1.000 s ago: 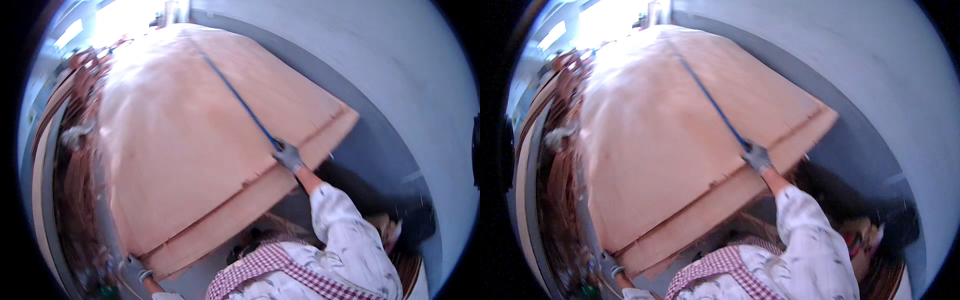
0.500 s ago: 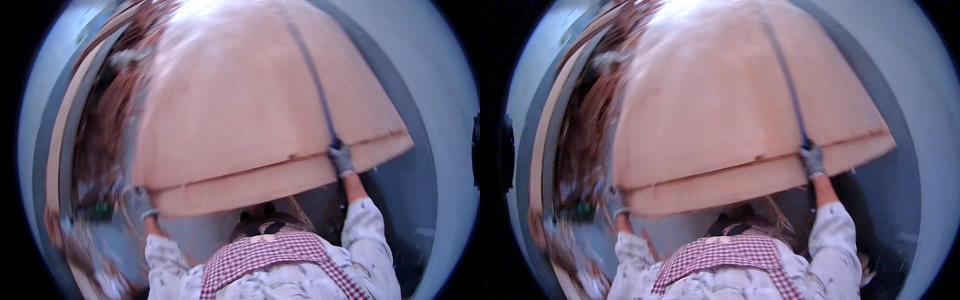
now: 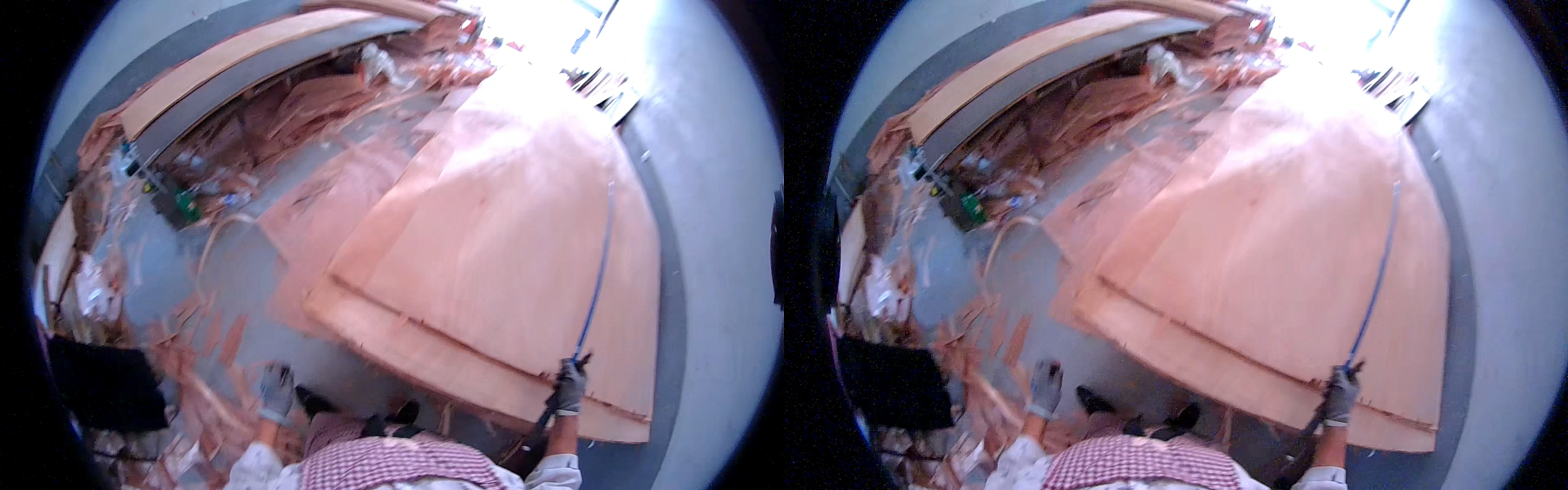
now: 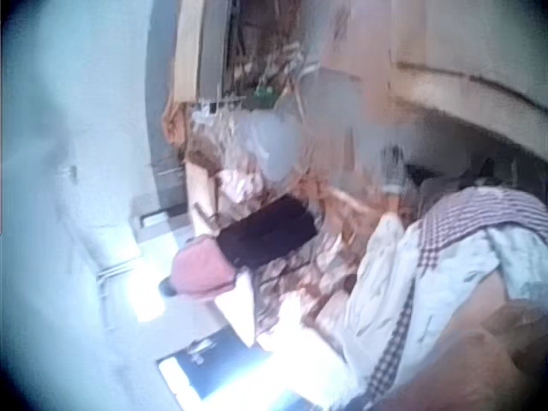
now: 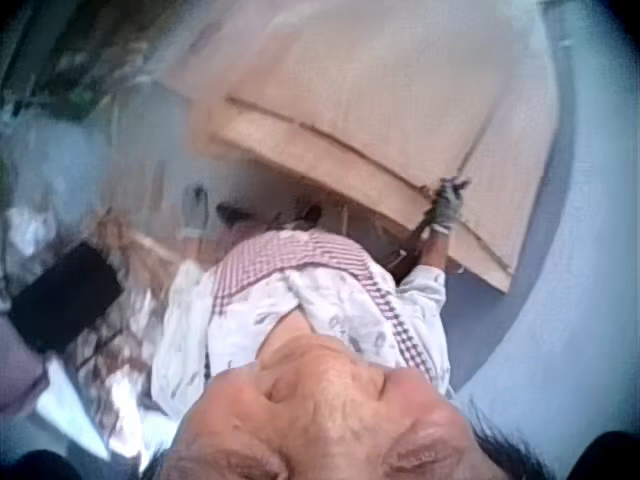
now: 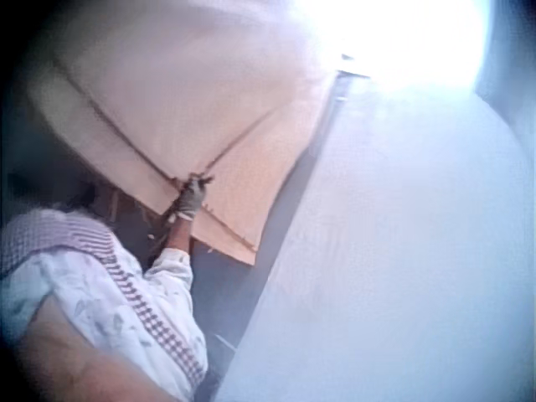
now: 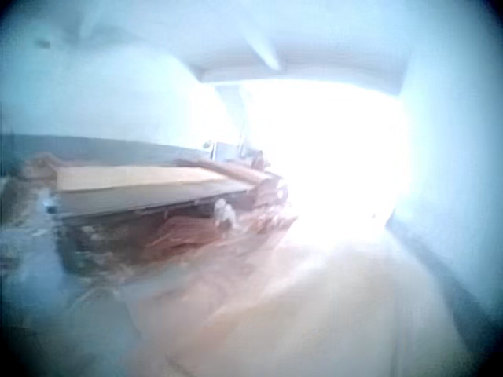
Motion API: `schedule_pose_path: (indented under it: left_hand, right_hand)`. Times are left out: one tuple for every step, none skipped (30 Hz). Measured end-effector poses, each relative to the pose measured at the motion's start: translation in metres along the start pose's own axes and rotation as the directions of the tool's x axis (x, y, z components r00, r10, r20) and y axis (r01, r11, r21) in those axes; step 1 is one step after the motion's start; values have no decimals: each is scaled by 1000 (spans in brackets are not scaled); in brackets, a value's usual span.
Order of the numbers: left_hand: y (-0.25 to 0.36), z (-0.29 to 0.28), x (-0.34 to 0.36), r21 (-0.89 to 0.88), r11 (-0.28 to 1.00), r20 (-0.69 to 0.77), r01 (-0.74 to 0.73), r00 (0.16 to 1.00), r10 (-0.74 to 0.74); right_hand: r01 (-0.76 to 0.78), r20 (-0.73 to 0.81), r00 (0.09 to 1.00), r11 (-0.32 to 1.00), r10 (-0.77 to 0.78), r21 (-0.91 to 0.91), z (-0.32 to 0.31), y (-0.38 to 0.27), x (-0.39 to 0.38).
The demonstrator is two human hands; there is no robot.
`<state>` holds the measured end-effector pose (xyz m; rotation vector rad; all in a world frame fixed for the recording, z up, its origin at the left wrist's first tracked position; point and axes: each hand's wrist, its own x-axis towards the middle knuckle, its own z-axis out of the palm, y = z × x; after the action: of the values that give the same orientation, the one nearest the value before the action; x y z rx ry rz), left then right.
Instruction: The person prepares large sheets of wood veneer by lifting and aligning them on a stack, applying strips of tape along a seam, and using a small blade to trim tape or veneer edges.
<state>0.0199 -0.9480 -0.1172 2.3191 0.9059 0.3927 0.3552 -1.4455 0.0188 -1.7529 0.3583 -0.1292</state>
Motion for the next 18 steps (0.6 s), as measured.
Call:
schedule_pose_path:
  left_hand:
    - [-34,-2,-17,48,999,134,8,991,-15]
    - [-53,-25,-28,59,997,311,42,948,-58]
    - [-119,-11,-43,280,956,590,-88,801,-100]
    - [-140,-17,-48,293,946,681,-141,725,-102]
    - [-156,-33,-53,306,933,763,-190,636,-121]
    - [-174,-47,-50,316,942,729,-110,664,-167]
    - [-192,-63,-51,323,946,694,-21,684,-222]
    - [-201,-69,-53,324,943,650,74,707,-279]
    - [-214,-86,-48,302,945,615,128,731,-296]
    - [-225,-103,-42,276,944,579,180,753,-313]
    - [-235,-122,-40,255,939,546,231,767,-337]
    - [-245,-143,-33,281,925,512,255,776,-369]
    - [-252,-161,-26,305,911,478,279,783,-399]
    - [-260,-174,-18,325,895,433,307,793,-429]
    - [-278,-181,-11,300,911,425,284,815,-394]
    - [-299,-186,-5,275,926,416,259,836,-358]
    - [-306,-194,6,252,940,414,231,852,-320]
    - [-312,-200,17,212,947,404,242,861,-310]
  right_hand:
    - [6,51,999,1000,-7,28,30,-15,-5]
    - [-23,108,994,998,17,58,62,-23,-18]
    - [-25,108,994,996,15,87,90,-35,-28]
    - [-24,96,995,994,14,108,115,-48,-40]
    - [-19,127,992,993,4,115,136,-53,-50]
    - [-6,109,994,992,-7,124,161,-56,-61]
    - [-7,104,995,992,-7,129,184,-53,-73]
    - [2,108,994,990,-17,140,201,-51,-77]
    - [1,120,992,983,-24,183,223,-53,-89]
    - [26,134,990,983,-51,183,243,-60,-98]
    - [41,148,987,983,-68,182,262,-66,-108]
    - [55,156,984,982,-84,180,284,-74,-119]
    - [43,166,984,986,-70,160,306,-83,-127]
    - [39,181,981,986,-69,161,329,-93,-133]
    - [37,198,978,986,-69,163,355,-103,-139]
    - [35,215,974,986,-71,164,378,-110,-142]
    - [55,251,963,980,-103,189,399,-112,-145]
    - [66,249,962,980,-112,187,419,-113,-147]
